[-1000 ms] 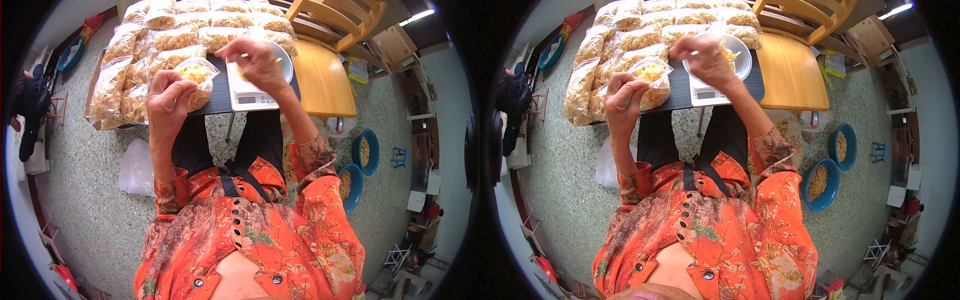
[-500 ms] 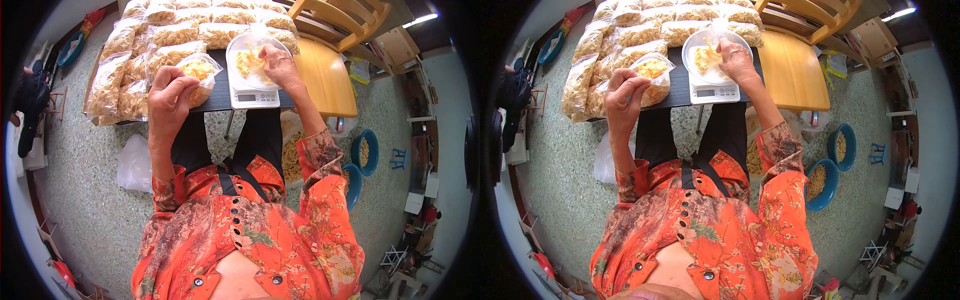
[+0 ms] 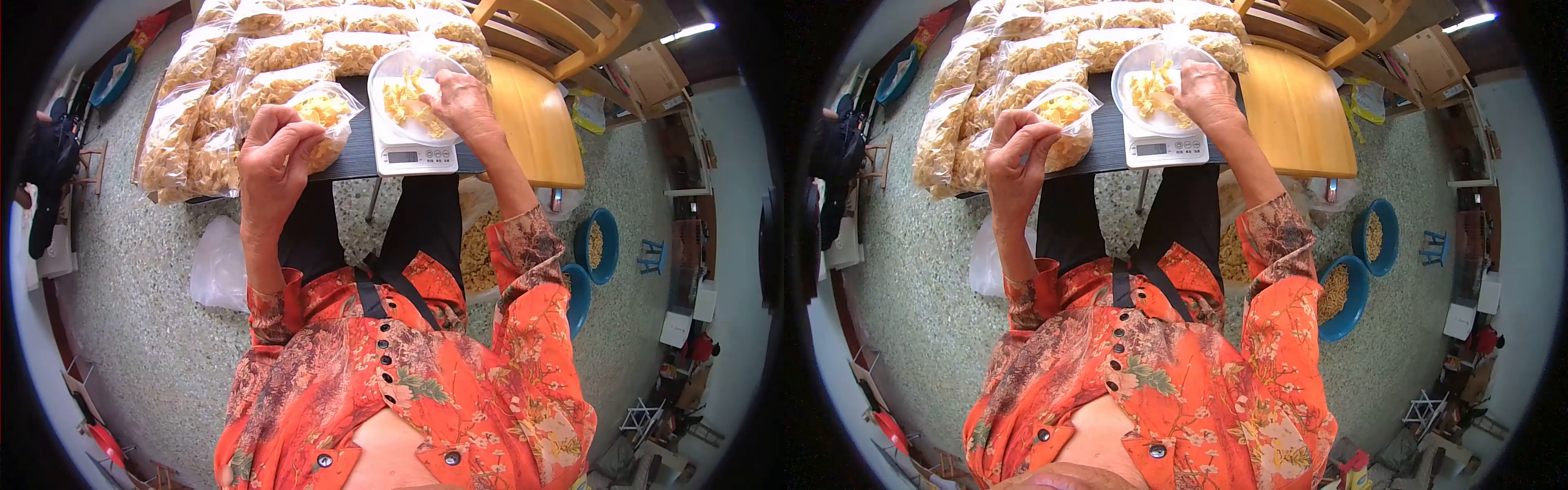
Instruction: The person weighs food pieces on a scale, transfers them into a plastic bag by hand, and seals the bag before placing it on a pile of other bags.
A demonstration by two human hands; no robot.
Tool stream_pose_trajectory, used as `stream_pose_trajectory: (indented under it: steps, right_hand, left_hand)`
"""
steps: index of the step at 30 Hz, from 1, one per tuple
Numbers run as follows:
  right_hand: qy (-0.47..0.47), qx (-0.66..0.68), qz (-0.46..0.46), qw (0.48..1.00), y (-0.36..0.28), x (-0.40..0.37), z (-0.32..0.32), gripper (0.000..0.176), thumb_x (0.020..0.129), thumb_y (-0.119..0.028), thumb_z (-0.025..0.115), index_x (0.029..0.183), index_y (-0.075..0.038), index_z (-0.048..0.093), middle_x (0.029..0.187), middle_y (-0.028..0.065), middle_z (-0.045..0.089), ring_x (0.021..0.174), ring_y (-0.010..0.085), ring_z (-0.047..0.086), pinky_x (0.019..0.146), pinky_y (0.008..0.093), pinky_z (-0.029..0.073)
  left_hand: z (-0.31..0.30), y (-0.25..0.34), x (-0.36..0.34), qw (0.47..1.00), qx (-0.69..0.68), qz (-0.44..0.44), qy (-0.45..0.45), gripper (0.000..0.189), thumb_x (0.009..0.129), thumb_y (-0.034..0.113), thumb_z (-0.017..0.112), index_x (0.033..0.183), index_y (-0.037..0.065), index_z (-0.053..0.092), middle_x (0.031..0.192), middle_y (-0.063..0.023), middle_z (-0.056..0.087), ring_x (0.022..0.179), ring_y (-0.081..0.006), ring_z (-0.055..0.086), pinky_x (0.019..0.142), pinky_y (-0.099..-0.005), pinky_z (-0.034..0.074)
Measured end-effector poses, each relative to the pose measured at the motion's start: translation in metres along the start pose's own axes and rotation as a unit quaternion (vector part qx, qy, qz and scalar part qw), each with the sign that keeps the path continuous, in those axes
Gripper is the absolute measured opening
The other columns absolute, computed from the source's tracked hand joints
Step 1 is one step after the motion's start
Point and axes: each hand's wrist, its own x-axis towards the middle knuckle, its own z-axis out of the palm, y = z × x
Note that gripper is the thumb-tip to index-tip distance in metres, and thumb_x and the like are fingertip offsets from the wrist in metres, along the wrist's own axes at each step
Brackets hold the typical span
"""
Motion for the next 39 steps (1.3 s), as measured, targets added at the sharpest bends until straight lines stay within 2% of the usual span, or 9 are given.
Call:
stream_pose_trajectory:
  steps: [6, 12, 15, 17, 18, 21, 29, 31, 39]
  right_hand:
    - [-0.046, -0.044, -0.034, 0.997, -0.006, 0.015, 0.017, 0.027, 0.083, -0.031, 0.073, 0.093, -0.006, 0.072, 0.093, 0.0183, 0.072, 0.095, 0.0337, 0.07, 0.087, 0.0429, 0.055]
    - [0.035, -0.033, -0.067, 0.997, 0.009, 0.017, 0.018, 0.017, 0.081, -0.021, 0.068, 0.086, -0.006, 0.074, 0.079, 0.016, 0.072, 0.079, 0.0323, 0.071, 0.08, 0.042, 0.056]
    - [0.043, 0.073, -0.052, 0.995, 0.021, 0.011, 0.003, 0.016, 0.082, -0.019, 0.07, 0.087, -0.005, 0.075, 0.074, 0.0127, 0.072, 0.069, 0.0235, 0.071, 0.07, 0.0371, 0.058]
    - [0.05, 0.303, 0.037, 0.951, 0.027, 0.009, -0.004, 0.017, 0.078, -0.02, 0.072, 0.083, -0.004, 0.076, 0.073, 0.0126, 0.073, 0.066, 0.0184, 0.072, 0.068, 0.0318, 0.059]
    - [0.051, 0.301, 0.037, 0.951, 0.029, 0.008, -0.005, 0.017, 0.078, -0.02, 0.072, 0.083, -0.004, 0.076, 0.073, 0.0126, 0.073, 0.066, 0.0184, 0.072, 0.068, 0.0318, 0.059]
    - [0.031, 0.618, 0.102, 0.779, 0.033, 0.005, -0.012, 0.017, 0.084, -0.014, 0.079, 0.091, 0.001, 0.074, 0.078, 0.008, 0.072, 0.066, 0.01, 0.068, 0.062, 0.0231, 0.059]
    - [0.066, 0.712, 0.148, 0.683, 0.032, 0.003, -0.004, 0.016, 0.085, -0.009, 0.079, 0.095, 0.001, 0.072, 0.081, 0.0077, 0.072, 0.067, 0.0118, 0.07, 0.064, 0.0245, 0.062]
    - [0.075, 0.782, 0.162, 0.598, 0.034, 0.004, -0.002, 0.017, 0.085, -0.007, 0.079, 0.097, -0.001, 0.07, 0.082, 0.0066, 0.072, 0.067, 0.0121, 0.07, 0.063, 0.0245, 0.063]
    - [0.095, 0.789, 0.135, 0.592, 0.023, 0.005, -0.025, 0.015, 0.086, -0.004, 0.078, 0.097, -0.002, 0.068, 0.082, 0.005, 0.07, 0.069, 0.0114, 0.07, 0.064, 0.0244, 0.063]
  left_hand:
    - [0.001, 0.002, 0.002, 1.0, -0.004, 0.019, 0.009, 0.012, 0.079, -0.006, 0.075, 0.089, -0.001, 0.071, 0.086, -0.008, 0.058, 0.079, -0.0204, 0.061, 0.071, -0.0318, 0.05]
    - [-0.001, 0.002, 0.001, 1.0, 0.0, 0.015, 0.009, 0.012, 0.079, -0.005, 0.075, 0.09, -0.001, 0.071, 0.087, -0.0081, 0.058, 0.079, -0.0206, 0.061, 0.071, -0.0318, 0.05]
    - [0.0, 0.0, 0.0, 1.0, -0.002, 0.01, 0.005, 0.012, 0.079, -0.005, 0.075, 0.09, -0.001, 0.071, 0.087, -0.0082, 0.059, 0.079, -0.0209, 0.061, 0.071, -0.0319, 0.05]
    - [0.001, -0.001, 0.0, 1.0, 0.0, 0.016, -0.002, 0.012, 0.079, -0.004, 0.075, 0.09, -0.001, 0.071, 0.087, -0.0084, 0.059, 0.08, -0.0213, 0.062, 0.071, -0.0323, 0.051]
    - [0.002, 0.0, 0.0, 1.0, -0.001, 0.018, -0.001, 0.012, 0.079, -0.004, 0.075, 0.09, -0.001, 0.071, 0.087, -0.0084, 0.059, 0.08, -0.0213, 0.062, 0.071, -0.0323, 0.051]
    - [0.003, 0.001, 0.001, 1.0, 0.001, 0.021, 0.0, 0.012, 0.079, -0.004, 0.076, 0.09, -0.001, 0.071, 0.087, -0.0085, 0.06, 0.08, -0.0215, 0.062, 0.071, -0.0327, 0.051]
    - [0.003, 0.001, 0.0, 1.0, -0.003, 0.006, -0.007, 0.013, 0.079, -0.004, 0.077, 0.091, 0.0, 0.073, 0.088, -0.0063, 0.061, 0.082, -0.018, 0.062, 0.071, -0.0291, 0.049]
    - [0.005, -0.001, -0.001, 1.0, -0.004, 0.007, -0.007, 0.013, 0.08, -0.004, 0.077, 0.092, 0.001, 0.073, 0.088, -0.0063, 0.061, 0.082, -0.0177, 0.062, 0.071, -0.029, 0.05]
    - [0.01, 0.0, 0.0, 1.0, -0.015, -0.003, 0.007, 0.016, 0.077, -0.007, 0.074, 0.091, 0.002, 0.075, 0.089, -0.008, 0.062, 0.081, -0.0212, 0.064, 0.07, -0.0328, 0.053]
